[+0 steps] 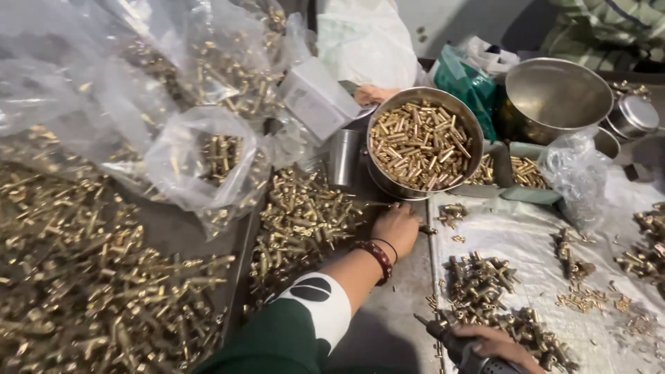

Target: Finishing and polishing small brass valves using a handheld rotary tool.

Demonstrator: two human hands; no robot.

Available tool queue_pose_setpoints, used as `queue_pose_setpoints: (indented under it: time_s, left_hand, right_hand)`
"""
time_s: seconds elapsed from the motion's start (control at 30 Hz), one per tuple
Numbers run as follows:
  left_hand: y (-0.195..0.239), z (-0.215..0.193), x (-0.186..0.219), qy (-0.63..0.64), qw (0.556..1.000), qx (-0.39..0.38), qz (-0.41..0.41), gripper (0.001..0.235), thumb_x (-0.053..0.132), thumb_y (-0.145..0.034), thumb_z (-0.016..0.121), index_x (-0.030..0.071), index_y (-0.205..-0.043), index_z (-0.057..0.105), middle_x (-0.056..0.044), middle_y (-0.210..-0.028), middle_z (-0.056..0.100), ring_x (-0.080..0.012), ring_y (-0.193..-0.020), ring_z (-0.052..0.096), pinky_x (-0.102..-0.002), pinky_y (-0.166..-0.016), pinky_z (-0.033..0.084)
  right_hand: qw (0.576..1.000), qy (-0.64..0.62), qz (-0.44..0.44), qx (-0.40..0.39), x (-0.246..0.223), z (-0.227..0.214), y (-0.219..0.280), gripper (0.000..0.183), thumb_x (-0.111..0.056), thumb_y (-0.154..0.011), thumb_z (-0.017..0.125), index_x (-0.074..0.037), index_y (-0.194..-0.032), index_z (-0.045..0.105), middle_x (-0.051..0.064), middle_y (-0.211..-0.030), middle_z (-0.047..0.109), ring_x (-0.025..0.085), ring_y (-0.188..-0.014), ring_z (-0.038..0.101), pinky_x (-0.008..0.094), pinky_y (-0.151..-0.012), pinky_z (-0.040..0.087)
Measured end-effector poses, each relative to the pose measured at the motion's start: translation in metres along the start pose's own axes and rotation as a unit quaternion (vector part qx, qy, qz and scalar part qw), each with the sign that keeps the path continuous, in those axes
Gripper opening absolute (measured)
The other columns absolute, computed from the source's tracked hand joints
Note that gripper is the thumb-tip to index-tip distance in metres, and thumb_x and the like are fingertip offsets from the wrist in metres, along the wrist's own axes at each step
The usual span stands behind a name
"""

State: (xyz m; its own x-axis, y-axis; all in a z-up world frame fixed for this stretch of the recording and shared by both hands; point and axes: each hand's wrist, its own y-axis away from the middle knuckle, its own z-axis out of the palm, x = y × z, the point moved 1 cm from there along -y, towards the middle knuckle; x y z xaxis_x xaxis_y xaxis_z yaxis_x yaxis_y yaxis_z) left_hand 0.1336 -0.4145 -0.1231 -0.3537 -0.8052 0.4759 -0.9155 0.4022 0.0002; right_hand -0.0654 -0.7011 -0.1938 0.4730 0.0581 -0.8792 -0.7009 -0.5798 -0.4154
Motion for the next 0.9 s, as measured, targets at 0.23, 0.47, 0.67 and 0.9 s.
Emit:
queue_pose_setpoints:
  time_s: [0.23,0.47,0.67,0.9]
  left_hand:
    - [0.000,0.022,-0.034,-0.003,0.997,0.072,0.024,0.022,0.001,-0.083,0.062,0.005,-0.100,0.076,-0.019,-0.140,0.055,-0.0379,-0.130,0.051,-0.046,-0.101,0.048]
    - [0.055,-0.010,-0.052,0.215,0.972,0.031,-0.093,0.034,0.001,-0.082,0.064,0.007,-0.114,0.074,-0.013,-0.119,0.070,-0.0295,-0.106,0.069,-0.039,-0.092,0.055]
    - [0.125,-0.021,-0.048,0.706,0.686,0.099,-0.146,0.027,0.003,-0.090,0.058,0.006,-0.114,0.070,-0.003,-0.090,0.070,-0.0136,-0.076,0.065,-0.027,-0.068,0.053]
    - [0.170,-0.068,-0.016,0.840,0.517,0.009,-0.167,0.026,0.024,-0.102,0.058,-0.001,-0.105,0.065,-0.008,-0.078,0.063,-0.0101,-0.045,0.044,-0.025,-0.038,0.027]
  right_hand:
    - [0.989,-0.097,-0.002,0.116,-0.028,0.038,-0.057,0.061,-0.007,-0.078,0.097,-0.007,-0.126,0.060,0.036,-0.128,0.066,0.049,-0.121,0.067,0.060,-0.091,0.063]
    - [0.970,-0.029,0.086,0.225,-0.078,0.047,-0.113,0.064,-0.012,-0.066,0.094,-0.015,-0.121,0.062,0.031,-0.121,0.072,0.042,-0.114,0.073,0.052,-0.087,0.064]
    - [0.987,-0.033,0.038,0.154,-0.128,0.038,-0.153,0.060,-0.008,-0.074,0.090,-0.015,-0.123,0.056,0.030,-0.128,0.066,0.038,-0.111,0.074,0.042,-0.076,0.070]
    - [0.979,-0.100,0.046,0.169,-0.153,0.071,-0.160,0.055,-0.007,-0.073,0.088,-0.011,-0.118,0.056,0.032,-0.140,0.058,0.036,-0.109,0.072,0.043,-0.082,0.065]
